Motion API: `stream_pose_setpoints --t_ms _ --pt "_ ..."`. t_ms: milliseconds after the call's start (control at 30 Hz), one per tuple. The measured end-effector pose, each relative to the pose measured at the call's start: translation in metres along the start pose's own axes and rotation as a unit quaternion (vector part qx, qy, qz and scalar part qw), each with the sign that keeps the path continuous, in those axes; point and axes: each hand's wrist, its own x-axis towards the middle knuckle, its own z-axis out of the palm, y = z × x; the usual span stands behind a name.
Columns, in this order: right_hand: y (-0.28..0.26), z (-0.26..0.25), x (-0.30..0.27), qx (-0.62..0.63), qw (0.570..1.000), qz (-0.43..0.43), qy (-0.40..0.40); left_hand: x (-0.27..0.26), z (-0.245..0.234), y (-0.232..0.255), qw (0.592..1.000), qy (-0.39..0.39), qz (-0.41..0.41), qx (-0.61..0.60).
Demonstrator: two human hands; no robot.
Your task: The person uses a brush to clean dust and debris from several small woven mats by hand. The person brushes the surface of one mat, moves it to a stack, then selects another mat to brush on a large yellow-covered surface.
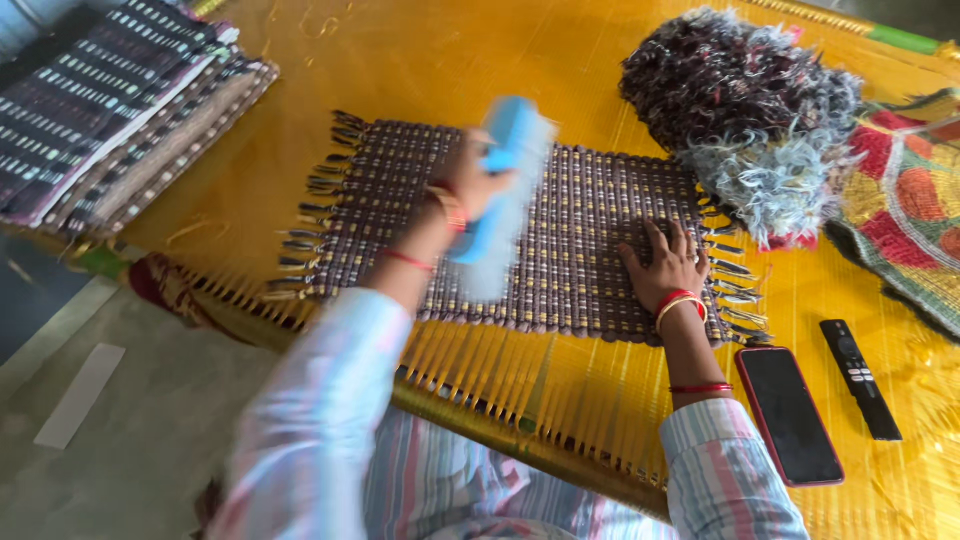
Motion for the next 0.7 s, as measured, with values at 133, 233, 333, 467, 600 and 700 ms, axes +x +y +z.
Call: stream_pose_setpoints --t_ms 133,233,333,467,600,700 --pt "0.002 0.001 -0.002 0.001 1.0 -0.01 0.012 0.006 0.069 0.029 0.997 -0.08 -0.02 -0.006" --pt "0.003 0.0 0.002 0.005 1.0 -0.014 0.01 0.001 0.072 -0.011 0.998 -0.05 -0.023 -0.006" --pt "0.002 0.001 -0.001 0.003 1.0 -0.009 0.006 -0.006 0.007 -0.079 0.999 0.006 -0.039 0.01" --pt "0.0 0.0 -0.003 0.002 1.0 -0.001 0.012 -0.019 -0.122 -0.105 0.974 0.027 -0.151 0.164" --pt "0.002 0.002 0.001 0.002 1.0 -0.002 0.009 -0.026 -0.187 -0.077 0.942 0.065 -0.137 0.299" --pt "0.002 0.004 0.003 0.003 1.0 -0.002 0.008 -0.017 -0.157 -0.059 0.975 0.066 -0.113 0.18"
